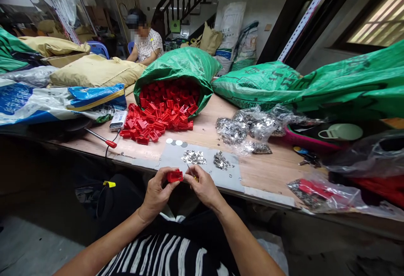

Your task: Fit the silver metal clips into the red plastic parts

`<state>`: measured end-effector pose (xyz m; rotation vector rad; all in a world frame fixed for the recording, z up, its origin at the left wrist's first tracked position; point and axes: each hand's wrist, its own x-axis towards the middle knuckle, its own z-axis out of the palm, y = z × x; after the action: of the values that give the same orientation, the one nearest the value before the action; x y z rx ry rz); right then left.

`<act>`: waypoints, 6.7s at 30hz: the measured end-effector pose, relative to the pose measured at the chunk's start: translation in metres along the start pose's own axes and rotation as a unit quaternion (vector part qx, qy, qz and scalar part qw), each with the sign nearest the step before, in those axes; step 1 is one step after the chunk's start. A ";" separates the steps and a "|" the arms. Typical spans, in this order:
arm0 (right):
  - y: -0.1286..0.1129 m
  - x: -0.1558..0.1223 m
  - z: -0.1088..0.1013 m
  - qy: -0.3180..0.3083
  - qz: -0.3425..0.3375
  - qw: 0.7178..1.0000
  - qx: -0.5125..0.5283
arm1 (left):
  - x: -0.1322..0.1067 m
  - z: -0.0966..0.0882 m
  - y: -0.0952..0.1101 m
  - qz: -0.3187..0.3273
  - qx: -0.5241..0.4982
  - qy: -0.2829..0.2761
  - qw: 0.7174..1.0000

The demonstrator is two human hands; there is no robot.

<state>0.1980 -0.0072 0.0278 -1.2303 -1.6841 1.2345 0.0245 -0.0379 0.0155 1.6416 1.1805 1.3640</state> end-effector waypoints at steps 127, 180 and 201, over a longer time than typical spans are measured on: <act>-0.030 -0.012 0.004 -0.057 -0.064 0.989 -0.120 | 0.016 -0.021 0.008 -0.314 -0.486 -0.042 0.815; -0.003 -0.012 0.028 -0.047 -0.053 0.980 -0.186 | -0.019 -0.009 -0.004 -0.387 -0.506 0.034 0.770; 0.014 -0.030 0.007 -0.031 -0.014 0.982 -0.188 | 0.054 -0.071 -0.035 -0.064 0.096 0.177 0.977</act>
<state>0.2049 -0.0363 0.0123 -1.3907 -2.0380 0.9722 -0.0509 0.0216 0.0175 1.4545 1.6399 1.5392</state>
